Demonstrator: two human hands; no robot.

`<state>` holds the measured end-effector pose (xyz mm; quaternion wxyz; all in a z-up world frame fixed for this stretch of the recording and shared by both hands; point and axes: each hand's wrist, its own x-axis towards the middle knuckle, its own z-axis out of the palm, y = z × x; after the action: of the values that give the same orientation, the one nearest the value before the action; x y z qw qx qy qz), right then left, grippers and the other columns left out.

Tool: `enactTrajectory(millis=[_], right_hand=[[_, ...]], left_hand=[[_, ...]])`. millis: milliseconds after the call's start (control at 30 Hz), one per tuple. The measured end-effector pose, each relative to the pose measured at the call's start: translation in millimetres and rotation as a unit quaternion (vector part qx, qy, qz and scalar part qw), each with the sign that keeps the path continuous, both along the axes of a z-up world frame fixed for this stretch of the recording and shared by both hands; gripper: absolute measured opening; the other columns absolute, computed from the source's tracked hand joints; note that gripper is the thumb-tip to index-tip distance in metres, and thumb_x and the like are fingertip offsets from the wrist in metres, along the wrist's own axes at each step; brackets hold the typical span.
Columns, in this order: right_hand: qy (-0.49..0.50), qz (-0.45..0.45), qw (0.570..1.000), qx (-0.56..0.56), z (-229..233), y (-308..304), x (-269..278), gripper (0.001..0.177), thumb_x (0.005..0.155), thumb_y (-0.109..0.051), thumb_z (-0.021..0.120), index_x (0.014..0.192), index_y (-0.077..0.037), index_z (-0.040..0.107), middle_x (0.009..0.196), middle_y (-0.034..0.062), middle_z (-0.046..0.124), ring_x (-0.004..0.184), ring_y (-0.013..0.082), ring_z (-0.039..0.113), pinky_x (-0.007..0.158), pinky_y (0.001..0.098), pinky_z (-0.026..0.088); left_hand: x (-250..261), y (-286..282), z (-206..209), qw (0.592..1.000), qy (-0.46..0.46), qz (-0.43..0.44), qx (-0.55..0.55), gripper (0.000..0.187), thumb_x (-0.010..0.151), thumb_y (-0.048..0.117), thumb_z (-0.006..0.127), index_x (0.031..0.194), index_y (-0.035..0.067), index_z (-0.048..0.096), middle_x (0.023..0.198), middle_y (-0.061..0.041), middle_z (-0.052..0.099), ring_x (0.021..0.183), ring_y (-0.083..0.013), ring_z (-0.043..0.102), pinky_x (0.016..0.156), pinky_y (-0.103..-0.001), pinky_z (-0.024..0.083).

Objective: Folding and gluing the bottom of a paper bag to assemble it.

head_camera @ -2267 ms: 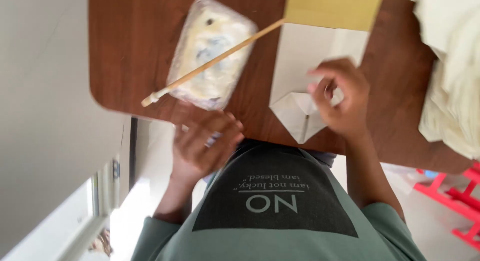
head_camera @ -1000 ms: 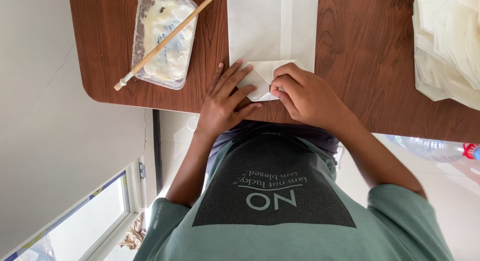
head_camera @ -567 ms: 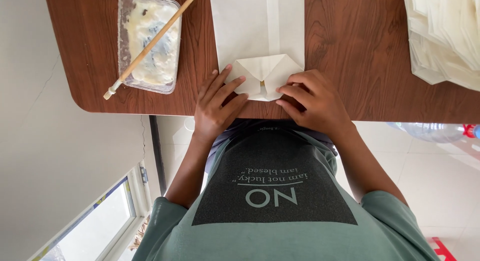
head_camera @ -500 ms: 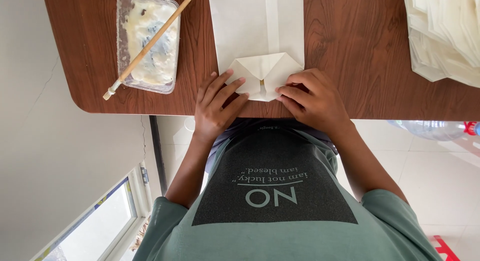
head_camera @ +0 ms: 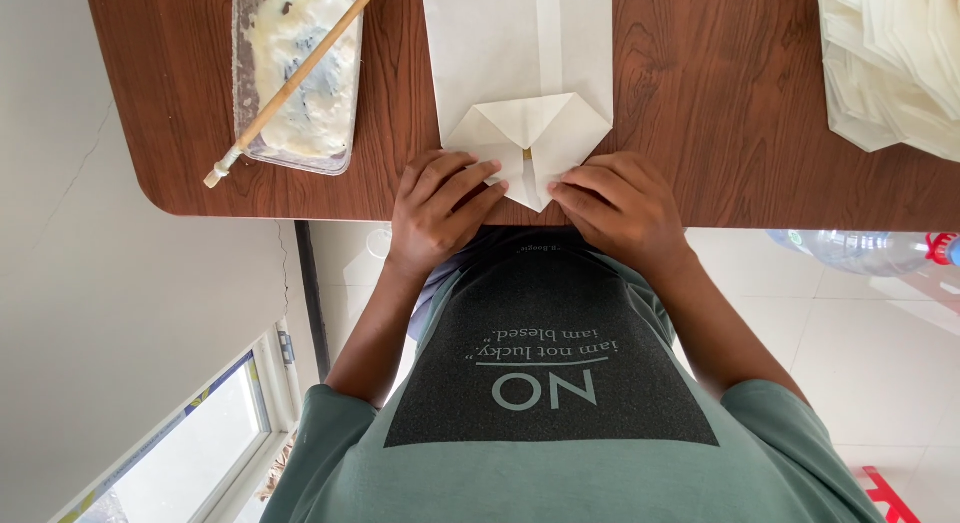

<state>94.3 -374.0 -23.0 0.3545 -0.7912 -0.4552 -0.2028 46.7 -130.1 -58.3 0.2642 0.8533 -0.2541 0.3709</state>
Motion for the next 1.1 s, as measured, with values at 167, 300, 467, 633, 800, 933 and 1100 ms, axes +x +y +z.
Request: enactTrajectory(millis=[167,300,467,633,800,933,1100], right_hand=[[0.014,0.006,1.0,0.01,-3,-3,-10,0.009,0.094,0.006,0.073,0.094,-0.002,0.078,0.096,0.0134,0.076,0.082,0.0323,0.071,0.07,0.0417,0.059],[0.027,0.003,0.999,0.02,-6,-2,-11,0.008,0.094,0.006,0.073,0.092,0.0,0.078,0.099,0.0156,0.077,0.087,0.0356,0.074,0.073,0.0449,0.06],[0.038,-0.008,0.999,0.014,-11,-4,-11,0.008,0.097,0.003,0.071,0.095,-0.002,0.078,0.1,0.0131,0.078,0.092,0.0344,0.074,0.077,0.0449,0.06],[0.063,-0.003,0.998,0.01,-9,-5,-11,0.007,0.098,0.002,0.072,0.096,-0.003,0.077,0.099,0.0132,0.077,0.093,0.035,0.073,0.079,0.0461,0.058],[0.119,-0.041,0.992,0.0,-18,-8,-12,0.001,0.097,-0.009,0.076,0.097,-0.007,0.076,0.112,0.011,0.073,0.098,0.036,0.07,0.081,0.0484,0.055],[0.161,-0.045,0.986,0.014,-12,-4,-7,0.003,0.098,-0.007,0.074,0.094,-0.007,0.074,0.115,0.0109,0.068,0.097,0.0339,0.069,0.082,0.0464,0.056],[0.202,-0.023,0.979,0.009,-7,-3,-5,0.014,0.094,-0.001,0.077,0.106,-0.005,0.074,0.103,0.0115,0.072,0.091,0.035,0.068,0.078,0.0437,0.051]], left_hand=[[1,-6,4,0.998,-0.017,-0.034,-0.052,0.013,0.099,0.013,0.071,0.094,0.01,0.083,0.098,-0.008,0.078,0.09,-0.027,0.072,0.085,-0.037,0.057],[-1,-1,4,0.997,0.037,-0.064,-0.035,0.008,0.094,0.014,0.077,0.099,0.009,0.082,0.095,-0.007,0.078,0.086,-0.0268,0.074,0.081,-0.038,0.057],[-2,3,9,0.995,0.08,-0.057,-0.003,0.009,0.096,0.02,0.077,0.097,0.013,0.082,0.106,-0.006,0.078,0.096,-0.0293,0.072,0.086,-0.042,0.053],[-4,7,16,0.994,0.1,-0.048,0.011,0.008,0.096,0.023,0.077,0.096,0.016,0.082,0.11,-0.005,0.078,0.099,-0.0293,0.07,0.087,-0.04,0.05],[-3,6,17,0.993,0.113,-0.044,0.0,0.003,0.093,0.019,0.081,0.091,0.017,0.082,0.11,-0.004,0.078,0.099,-0.0288,0.07,0.086,-0.039,0.048],[-4,4,9,0.993,0.113,-0.032,-0.029,0.003,0.092,0.02,0.082,0.093,0.016,0.083,0.109,-0.004,0.079,0.1,-0.0285,0.07,0.087,-0.039,0.048],[-2,4,8,0.992,0.114,-0.036,-0.044,0.003,0.092,0.018,0.081,0.091,0.016,0.082,0.107,-0.004,0.079,0.099,-0.0285,0.07,0.085,-0.038,0.049]])
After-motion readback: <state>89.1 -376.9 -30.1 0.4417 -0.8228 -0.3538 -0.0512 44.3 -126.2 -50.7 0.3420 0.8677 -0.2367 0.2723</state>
